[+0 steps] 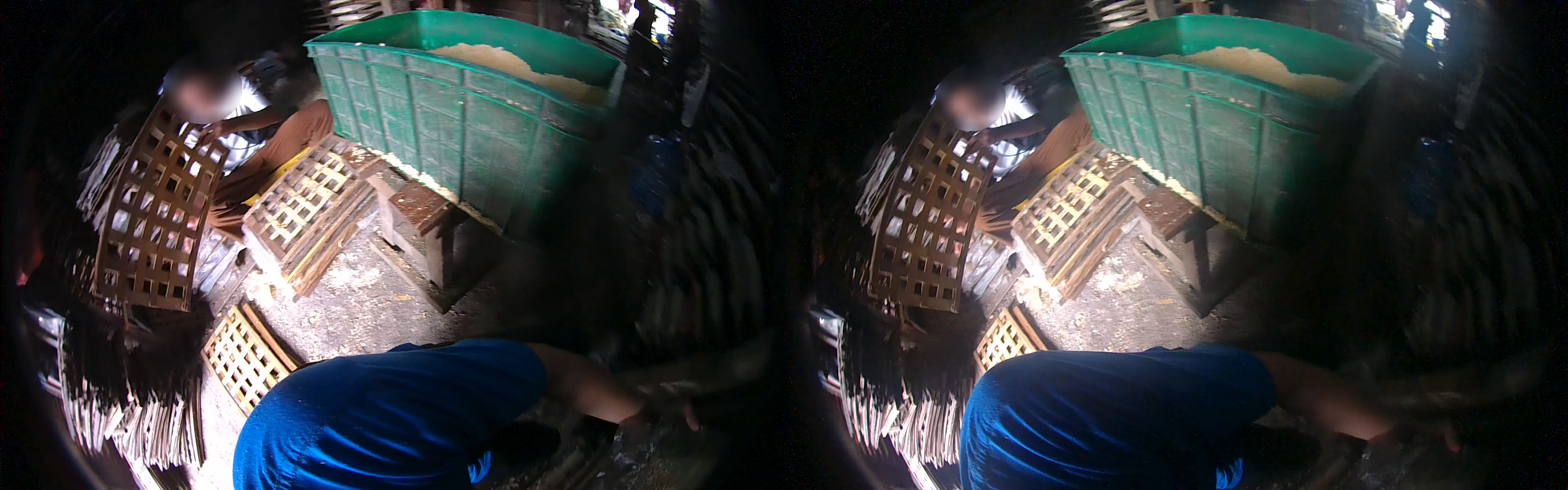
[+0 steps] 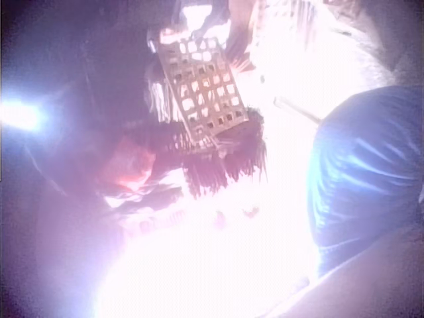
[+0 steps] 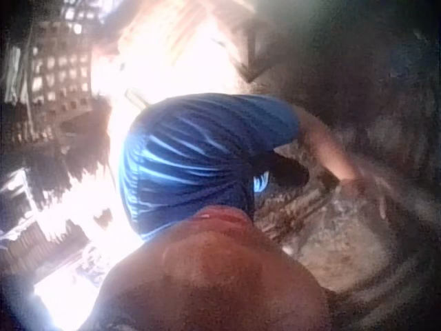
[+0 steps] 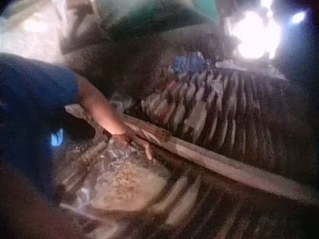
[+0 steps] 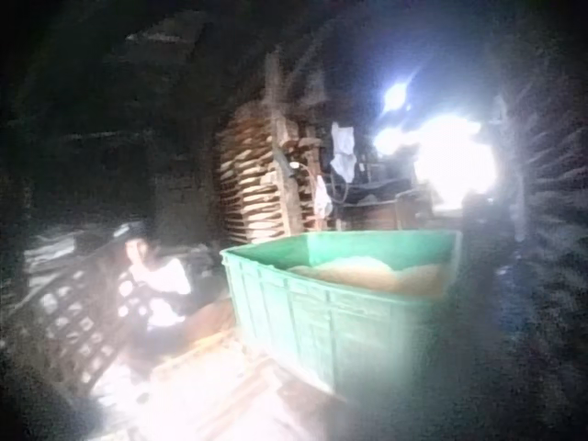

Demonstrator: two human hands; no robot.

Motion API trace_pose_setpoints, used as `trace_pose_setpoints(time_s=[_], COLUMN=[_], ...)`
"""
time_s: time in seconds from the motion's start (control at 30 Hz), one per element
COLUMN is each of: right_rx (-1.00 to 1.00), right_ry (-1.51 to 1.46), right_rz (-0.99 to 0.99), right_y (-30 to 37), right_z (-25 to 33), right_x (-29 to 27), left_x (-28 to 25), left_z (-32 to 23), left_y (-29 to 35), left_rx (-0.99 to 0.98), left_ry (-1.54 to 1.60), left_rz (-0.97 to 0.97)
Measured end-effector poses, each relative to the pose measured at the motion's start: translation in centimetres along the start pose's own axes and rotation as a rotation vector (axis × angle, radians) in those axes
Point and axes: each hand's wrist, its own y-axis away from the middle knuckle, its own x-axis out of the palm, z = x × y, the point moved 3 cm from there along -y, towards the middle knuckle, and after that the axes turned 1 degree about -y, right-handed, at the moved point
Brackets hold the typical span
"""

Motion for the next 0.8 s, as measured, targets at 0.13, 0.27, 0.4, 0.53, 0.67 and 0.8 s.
trace_pose_setpoints(time_s=[0.13, 0.27, 0.4, 0.53, 0.67, 0.8], right_rx=[0.034, 0.032, 0.091, 0.283, 0.195, 0.357], right_ry=[-0.057, -0.168, -0.298, -0.507, -0.7, -0.358], right_rz=[-0.348, -0.687, -0.983, -0.997, -0.803, -1.024], right_y=[4.1, 7.0, 12.1, 14.3, 17.0, 18.5], right_z=[-0.3, 2.3, 4.0, 3.4, 2.8, 4.1], right_x=[-10.4, -18.2, -26.0, -27.1, -22.2, -20.8], left_x=[4.8, -0.9, -0.6, 0.0, -1.2, -1.1], left_z=[2.7, 1.2, -3.2, -2.9, -3.0, -3.3], left_y=[0.6, 4.1, 0.8, 0.4, 0.1, -0.5], left_rx=[0.235, 0.405, -0.352, -0.372, -0.339, -0.341], left_ry=[0.052, 0.097, 1.004, 1.088, 1.062, 1.124], left_rz=[0.077, -0.17, 0.021, 0.002, 0.071, 0.167])
